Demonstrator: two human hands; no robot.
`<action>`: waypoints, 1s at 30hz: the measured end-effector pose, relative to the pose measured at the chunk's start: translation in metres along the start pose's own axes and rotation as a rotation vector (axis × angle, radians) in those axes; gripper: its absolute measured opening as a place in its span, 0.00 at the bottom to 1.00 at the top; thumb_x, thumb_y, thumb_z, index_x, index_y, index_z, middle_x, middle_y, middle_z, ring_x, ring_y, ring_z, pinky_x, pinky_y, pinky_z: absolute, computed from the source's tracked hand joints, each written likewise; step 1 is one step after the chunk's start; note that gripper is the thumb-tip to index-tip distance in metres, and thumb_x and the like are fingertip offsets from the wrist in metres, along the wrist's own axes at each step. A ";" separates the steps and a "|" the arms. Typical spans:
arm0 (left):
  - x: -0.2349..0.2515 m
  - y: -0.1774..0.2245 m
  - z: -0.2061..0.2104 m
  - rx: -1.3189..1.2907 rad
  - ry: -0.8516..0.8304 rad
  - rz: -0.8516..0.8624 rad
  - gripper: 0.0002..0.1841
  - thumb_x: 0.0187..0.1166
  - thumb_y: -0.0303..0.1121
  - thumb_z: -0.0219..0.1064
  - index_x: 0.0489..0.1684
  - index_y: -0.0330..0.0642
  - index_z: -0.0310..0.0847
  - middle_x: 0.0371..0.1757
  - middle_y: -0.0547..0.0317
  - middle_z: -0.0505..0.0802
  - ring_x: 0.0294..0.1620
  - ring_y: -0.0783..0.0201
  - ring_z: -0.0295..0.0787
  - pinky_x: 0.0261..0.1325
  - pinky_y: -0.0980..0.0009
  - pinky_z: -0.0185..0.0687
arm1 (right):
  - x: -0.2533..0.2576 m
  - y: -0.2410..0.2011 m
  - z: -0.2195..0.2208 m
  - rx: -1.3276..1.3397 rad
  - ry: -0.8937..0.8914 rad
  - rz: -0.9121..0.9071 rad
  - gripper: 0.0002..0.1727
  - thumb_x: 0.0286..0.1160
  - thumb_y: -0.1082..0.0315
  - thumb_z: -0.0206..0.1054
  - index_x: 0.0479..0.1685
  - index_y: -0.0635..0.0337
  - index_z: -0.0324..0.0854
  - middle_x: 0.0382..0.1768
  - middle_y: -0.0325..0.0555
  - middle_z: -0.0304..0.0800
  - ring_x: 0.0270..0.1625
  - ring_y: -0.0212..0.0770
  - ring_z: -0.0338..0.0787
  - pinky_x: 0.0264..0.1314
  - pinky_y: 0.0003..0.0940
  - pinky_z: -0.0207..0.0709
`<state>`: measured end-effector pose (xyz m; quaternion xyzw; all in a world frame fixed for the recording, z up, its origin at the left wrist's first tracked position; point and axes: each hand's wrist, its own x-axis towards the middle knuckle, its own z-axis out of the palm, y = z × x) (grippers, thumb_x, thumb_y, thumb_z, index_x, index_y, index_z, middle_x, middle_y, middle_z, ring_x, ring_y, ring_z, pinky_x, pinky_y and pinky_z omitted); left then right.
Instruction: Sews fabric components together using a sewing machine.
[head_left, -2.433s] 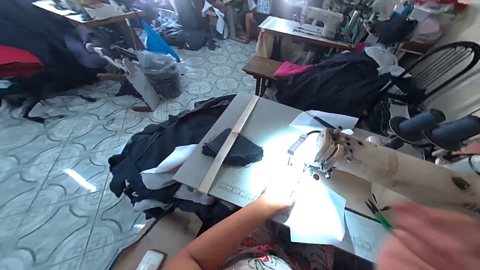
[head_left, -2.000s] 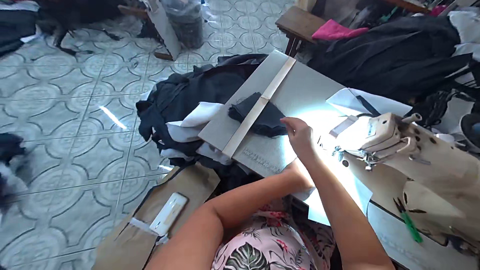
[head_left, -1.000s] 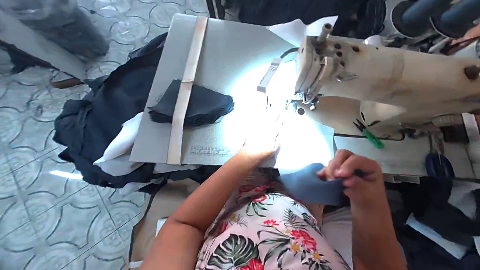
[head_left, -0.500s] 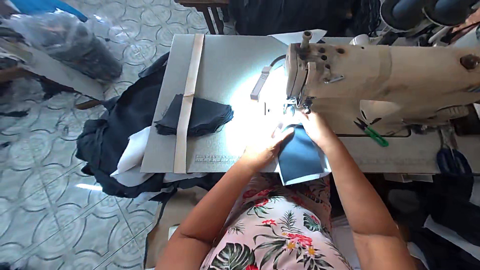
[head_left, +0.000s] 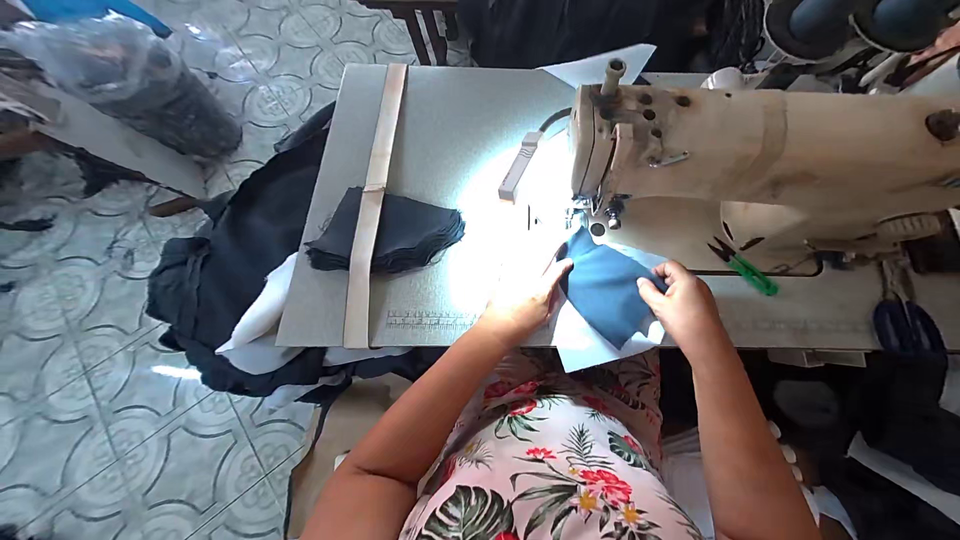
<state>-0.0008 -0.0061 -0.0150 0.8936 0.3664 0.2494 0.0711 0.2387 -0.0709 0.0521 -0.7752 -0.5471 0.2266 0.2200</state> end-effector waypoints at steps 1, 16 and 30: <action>0.001 0.000 -0.001 0.000 0.001 0.016 0.19 0.84 0.31 0.57 0.68 0.45 0.86 0.86 0.53 0.77 0.86 0.51 0.70 0.85 0.47 0.65 | 0.005 -0.001 0.001 -0.005 0.021 0.021 0.14 0.80 0.65 0.69 0.53 0.68 0.84 0.36 0.63 0.90 0.39 0.62 0.91 0.44 0.65 0.81; 0.002 0.002 -0.004 -0.012 -0.100 -0.025 0.20 0.79 0.32 0.60 0.68 0.48 0.85 0.85 0.55 0.77 0.83 0.49 0.74 0.79 0.43 0.69 | 0.022 0.011 0.004 0.034 0.168 0.125 0.29 0.72 0.61 0.79 0.64 0.72 0.76 0.44 0.65 0.90 0.47 0.63 0.91 0.52 0.63 0.83; 0.001 -0.002 0.000 -0.054 -0.068 -0.005 0.25 0.77 0.30 0.57 0.75 0.43 0.81 0.81 0.49 0.82 0.83 0.49 0.75 0.82 0.46 0.66 | -0.055 0.038 0.016 -0.183 0.228 -0.122 0.13 0.77 0.63 0.73 0.56 0.56 0.94 0.47 0.56 0.92 0.53 0.57 0.92 0.53 0.52 0.86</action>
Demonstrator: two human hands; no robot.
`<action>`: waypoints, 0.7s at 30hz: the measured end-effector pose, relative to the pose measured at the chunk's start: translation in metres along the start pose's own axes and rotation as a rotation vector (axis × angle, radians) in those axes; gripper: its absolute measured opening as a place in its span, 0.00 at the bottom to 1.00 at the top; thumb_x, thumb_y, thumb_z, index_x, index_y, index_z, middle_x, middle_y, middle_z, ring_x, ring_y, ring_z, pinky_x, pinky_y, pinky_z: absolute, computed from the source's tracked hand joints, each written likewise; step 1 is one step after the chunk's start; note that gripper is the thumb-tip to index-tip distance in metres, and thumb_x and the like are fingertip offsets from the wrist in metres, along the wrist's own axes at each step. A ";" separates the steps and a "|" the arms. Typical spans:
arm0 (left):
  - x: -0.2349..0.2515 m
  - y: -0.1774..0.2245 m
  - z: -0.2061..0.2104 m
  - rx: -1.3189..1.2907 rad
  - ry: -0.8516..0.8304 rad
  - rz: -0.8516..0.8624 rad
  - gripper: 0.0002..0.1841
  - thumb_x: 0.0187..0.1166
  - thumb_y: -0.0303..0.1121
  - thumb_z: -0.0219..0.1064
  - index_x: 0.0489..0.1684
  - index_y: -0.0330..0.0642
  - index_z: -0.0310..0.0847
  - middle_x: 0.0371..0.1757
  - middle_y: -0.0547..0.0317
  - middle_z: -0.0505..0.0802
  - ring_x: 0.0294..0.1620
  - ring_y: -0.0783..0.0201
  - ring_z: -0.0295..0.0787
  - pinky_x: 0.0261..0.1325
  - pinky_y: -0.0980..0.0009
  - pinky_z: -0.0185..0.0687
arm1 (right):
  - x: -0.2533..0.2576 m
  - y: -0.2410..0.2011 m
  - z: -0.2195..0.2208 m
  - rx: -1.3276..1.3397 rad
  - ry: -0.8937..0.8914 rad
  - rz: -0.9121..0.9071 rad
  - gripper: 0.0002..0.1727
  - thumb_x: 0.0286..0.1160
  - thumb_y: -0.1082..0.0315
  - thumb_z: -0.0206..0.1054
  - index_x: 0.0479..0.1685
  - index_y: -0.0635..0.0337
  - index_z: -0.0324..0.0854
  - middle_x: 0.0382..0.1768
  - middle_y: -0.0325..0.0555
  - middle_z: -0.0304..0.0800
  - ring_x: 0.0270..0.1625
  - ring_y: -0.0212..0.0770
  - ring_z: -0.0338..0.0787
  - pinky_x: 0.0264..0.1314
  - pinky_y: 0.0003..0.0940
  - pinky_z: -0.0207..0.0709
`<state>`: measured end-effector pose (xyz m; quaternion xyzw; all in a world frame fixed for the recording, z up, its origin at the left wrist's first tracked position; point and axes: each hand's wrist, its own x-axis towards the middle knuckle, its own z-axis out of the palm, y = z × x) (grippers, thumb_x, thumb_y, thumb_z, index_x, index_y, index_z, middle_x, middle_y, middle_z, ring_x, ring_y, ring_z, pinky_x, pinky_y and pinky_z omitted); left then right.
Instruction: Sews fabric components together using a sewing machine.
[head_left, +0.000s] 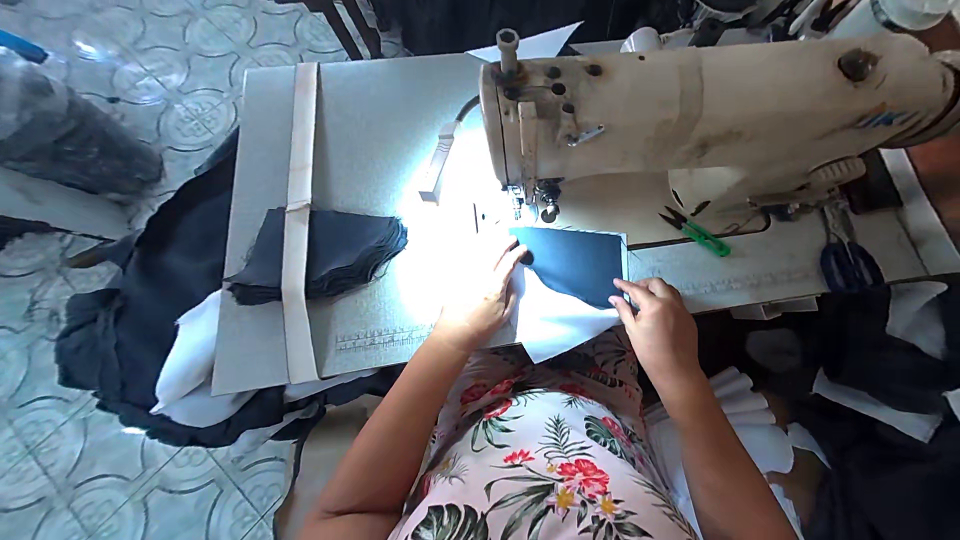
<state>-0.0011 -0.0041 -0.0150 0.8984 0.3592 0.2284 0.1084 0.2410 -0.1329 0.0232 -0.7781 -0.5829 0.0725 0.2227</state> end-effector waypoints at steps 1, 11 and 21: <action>-0.001 -0.001 0.001 -0.001 0.007 0.005 0.25 0.77 0.30 0.57 0.74 0.42 0.81 0.80 0.49 0.82 0.83 0.49 0.76 0.82 0.46 0.67 | -0.001 0.001 0.000 0.004 0.011 0.010 0.13 0.77 0.64 0.73 0.56 0.56 0.94 0.47 0.56 0.92 0.53 0.57 0.92 0.54 0.51 0.86; -0.001 -0.002 0.004 0.031 0.013 0.021 0.24 0.79 0.31 0.54 0.73 0.43 0.82 0.83 0.52 0.79 0.86 0.50 0.71 0.85 0.47 0.63 | -0.007 0.003 0.006 -0.017 0.061 0.024 0.14 0.78 0.64 0.71 0.58 0.56 0.93 0.46 0.56 0.92 0.52 0.56 0.92 0.54 0.49 0.86; -0.002 -0.003 0.004 -0.004 -0.005 0.023 0.23 0.78 0.30 0.55 0.72 0.40 0.82 0.82 0.50 0.81 0.84 0.50 0.74 0.84 0.49 0.65 | -0.013 0.010 0.006 0.104 0.132 0.029 0.17 0.83 0.62 0.66 0.63 0.60 0.88 0.46 0.54 0.93 0.48 0.52 0.93 0.50 0.47 0.88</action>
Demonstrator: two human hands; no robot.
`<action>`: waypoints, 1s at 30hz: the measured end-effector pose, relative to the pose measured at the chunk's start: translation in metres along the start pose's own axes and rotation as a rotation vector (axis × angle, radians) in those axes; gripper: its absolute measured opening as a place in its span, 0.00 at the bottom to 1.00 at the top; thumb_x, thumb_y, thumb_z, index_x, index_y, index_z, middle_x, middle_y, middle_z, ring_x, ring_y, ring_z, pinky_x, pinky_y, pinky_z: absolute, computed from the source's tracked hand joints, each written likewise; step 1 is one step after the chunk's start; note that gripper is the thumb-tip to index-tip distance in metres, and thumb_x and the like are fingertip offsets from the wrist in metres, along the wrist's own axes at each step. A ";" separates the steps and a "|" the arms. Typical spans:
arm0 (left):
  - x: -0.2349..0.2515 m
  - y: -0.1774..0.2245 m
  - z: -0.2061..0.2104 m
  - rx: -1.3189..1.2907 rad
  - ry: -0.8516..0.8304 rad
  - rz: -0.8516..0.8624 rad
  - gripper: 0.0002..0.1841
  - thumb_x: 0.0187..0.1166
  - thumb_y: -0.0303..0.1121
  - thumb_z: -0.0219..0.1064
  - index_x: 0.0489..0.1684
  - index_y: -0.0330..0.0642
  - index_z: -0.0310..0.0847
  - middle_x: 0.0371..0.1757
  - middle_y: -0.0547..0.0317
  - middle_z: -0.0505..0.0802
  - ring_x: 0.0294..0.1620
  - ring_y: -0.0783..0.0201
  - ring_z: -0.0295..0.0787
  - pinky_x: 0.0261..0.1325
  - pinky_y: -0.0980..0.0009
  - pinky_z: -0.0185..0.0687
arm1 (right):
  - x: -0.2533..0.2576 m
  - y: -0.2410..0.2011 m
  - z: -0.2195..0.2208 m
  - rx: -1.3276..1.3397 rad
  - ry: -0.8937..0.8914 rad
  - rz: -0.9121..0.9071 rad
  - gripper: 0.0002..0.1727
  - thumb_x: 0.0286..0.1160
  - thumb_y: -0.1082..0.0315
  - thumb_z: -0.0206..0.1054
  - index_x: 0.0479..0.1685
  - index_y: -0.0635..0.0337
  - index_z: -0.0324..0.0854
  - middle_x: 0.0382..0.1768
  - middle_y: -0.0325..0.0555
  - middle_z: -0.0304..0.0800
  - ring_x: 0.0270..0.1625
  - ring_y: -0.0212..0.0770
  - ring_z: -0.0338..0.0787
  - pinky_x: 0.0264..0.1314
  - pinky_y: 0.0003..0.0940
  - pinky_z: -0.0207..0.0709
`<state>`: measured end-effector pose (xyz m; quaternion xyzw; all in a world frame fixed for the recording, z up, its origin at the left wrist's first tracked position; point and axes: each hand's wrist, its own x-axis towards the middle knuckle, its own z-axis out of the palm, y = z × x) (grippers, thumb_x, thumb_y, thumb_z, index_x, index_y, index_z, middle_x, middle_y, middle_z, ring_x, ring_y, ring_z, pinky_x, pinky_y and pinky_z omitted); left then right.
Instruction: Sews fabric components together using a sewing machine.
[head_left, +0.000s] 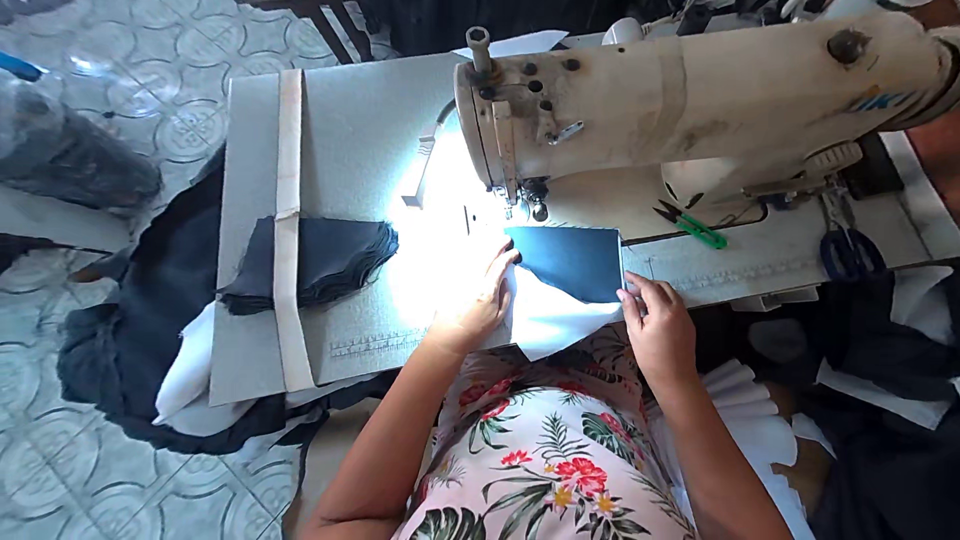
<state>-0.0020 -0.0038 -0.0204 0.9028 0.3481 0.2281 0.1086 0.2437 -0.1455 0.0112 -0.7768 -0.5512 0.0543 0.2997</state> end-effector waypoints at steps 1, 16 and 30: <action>0.000 0.000 0.000 -0.002 -0.002 0.002 0.23 0.79 0.30 0.55 0.72 0.40 0.82 0.82 0.50 0.81 0.84 0.50 0.74 0.84 0.48 0.65 | -0.003 0.001 -0.001 0.015 0.001 -0.004 0.16 0.82 0.62 0.67 0.61 0.60 0.89 0.47 0.54 0.93 0.48 0.50 0.94 0.50 0.46 0.89; 0.003 0.004 -0.006 0.001 -0.042 -0.022 0.23 0.79 0.30 0.55 0.73 0.40 0.81 0.82 0.47 0.80 0.83 0.47 0.74 0.83 0.48 0.66 | -0.024 0.011 0.010 -0.088 0.059 -0.163 0.12 0.80 0.64 0.68 0.51 0.54 0.96 0.40 0.51 0.92 0.46 0.51 0.91 0.50 0.41 0.85; 0.002 0.002 -0.003 0.043 -0.014 -0.016 0.24 0.80 0.32 0.53 0.74 0.41 0.81 0.84 0.51 0.79 0.87 0.50 0.70 0.87 0.47 0.61 | -0.024 0.018 0.008 -0.181 0.022 -0.292 0.16 0.80 0.67 0.61 0.53 0.54 0.95 0.59 0.42 0.96 0.58 0.51 0.92 0.57 0.42 0.84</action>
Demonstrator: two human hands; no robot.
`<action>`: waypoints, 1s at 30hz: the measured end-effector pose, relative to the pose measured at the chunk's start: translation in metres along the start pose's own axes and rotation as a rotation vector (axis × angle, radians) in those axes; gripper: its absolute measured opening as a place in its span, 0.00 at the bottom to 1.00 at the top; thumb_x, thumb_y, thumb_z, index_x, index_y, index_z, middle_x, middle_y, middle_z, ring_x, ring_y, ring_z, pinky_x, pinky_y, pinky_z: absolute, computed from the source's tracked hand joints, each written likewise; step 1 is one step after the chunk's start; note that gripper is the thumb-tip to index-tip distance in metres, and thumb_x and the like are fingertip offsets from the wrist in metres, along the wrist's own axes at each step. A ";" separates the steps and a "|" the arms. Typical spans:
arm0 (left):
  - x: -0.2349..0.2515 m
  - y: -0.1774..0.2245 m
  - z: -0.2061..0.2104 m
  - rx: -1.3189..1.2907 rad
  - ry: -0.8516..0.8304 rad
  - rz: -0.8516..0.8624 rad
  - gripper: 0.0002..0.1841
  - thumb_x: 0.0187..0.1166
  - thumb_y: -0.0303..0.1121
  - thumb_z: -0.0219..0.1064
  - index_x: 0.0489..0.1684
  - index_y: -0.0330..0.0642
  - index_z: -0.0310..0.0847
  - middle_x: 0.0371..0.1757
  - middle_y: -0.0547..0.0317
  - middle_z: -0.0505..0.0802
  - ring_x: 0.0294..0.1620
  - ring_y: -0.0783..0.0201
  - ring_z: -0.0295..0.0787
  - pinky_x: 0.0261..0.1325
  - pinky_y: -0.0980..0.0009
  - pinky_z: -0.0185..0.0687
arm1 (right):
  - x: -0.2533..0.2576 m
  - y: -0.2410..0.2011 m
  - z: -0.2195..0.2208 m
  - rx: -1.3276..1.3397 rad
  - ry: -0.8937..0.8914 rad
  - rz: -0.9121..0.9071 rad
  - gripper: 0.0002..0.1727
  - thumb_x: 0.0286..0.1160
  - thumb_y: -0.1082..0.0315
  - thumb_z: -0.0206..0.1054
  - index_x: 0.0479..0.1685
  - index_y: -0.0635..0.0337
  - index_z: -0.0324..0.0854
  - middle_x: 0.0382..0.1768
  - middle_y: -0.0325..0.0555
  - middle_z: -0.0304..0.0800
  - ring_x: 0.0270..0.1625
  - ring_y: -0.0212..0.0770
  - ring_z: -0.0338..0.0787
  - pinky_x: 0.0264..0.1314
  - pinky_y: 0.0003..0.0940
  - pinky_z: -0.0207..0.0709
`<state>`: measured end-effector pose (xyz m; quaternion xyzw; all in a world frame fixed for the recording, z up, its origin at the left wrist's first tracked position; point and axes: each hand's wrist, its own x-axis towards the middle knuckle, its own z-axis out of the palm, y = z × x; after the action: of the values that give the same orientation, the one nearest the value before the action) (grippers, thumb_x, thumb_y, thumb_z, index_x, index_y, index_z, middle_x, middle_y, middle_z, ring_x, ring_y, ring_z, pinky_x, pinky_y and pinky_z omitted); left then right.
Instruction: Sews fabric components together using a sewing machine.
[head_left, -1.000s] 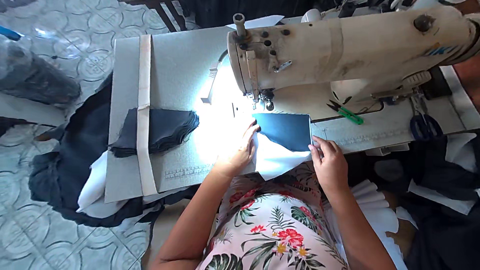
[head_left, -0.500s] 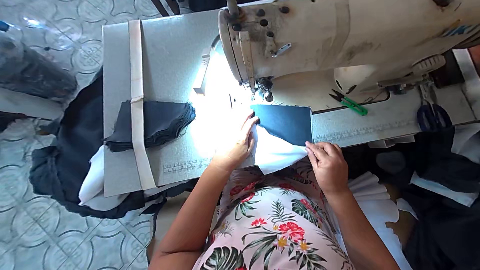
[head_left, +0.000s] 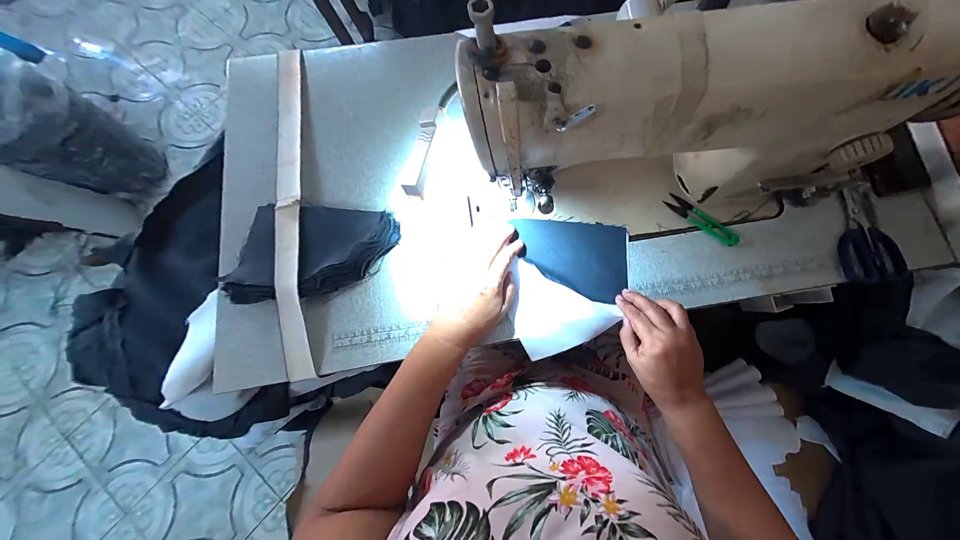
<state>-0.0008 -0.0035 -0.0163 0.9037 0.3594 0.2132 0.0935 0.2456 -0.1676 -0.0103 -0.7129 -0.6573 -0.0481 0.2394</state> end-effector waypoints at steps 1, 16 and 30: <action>0.000 0.000 0.000 0.001 -0.004 0.002 0.24 0.80 0.32 0.53 0.74 0.41 0.81 0.84 0.51 0.78 0.87 0.49 0.69 0.87 0.46 0.59 | 0.000 0.001 0.000 -0.009 0.007 -0.007 0.16 0.79 0.67 0.61 0.53 0.54 0.96 0.58 0.41 0.96 0.57 0.50 0.92 0.56 0.41 0.84; 0.001 0.001 0.000 -0.023 0.009 -0.011 0.23 0.79 0.32 0.55 0.73 0.42 0.83 0.83 0.52 0.80 0.83 0.51 0.75 0.82 0.45 0.67 | -0.005 -0.001 0.009 -0.083 0.118 -0.017 0.15 0.78 0.67 0.63 0.51 0.51 0.96 0.56 0.38 0.97 0.56 0.48 0.91 0.53 0.42 0.78; 0.015 -0.003 -0.002 0.020 0.005 0.025 0.22 0.79 0.33 0.55 0.70 0.44 0.85 0.82 0.54 0.81 0.83 0.52 0.74 0.82 0.47 0.66 | -0.001 0.001 0.006 -0.144 0.111 -0.025 0.17 0.80 0.63 0.60 0.52 0.47 0.96 0.57 0.35 0.97 0.64 0.47 0.90 0.78 0.62 0.62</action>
<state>0.0061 0.0088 -0.0107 0.9084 0.3506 0.2131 0.0810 0.2445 -0.1660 -0.0165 -0.7165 -0.6466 -0.1375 0.2227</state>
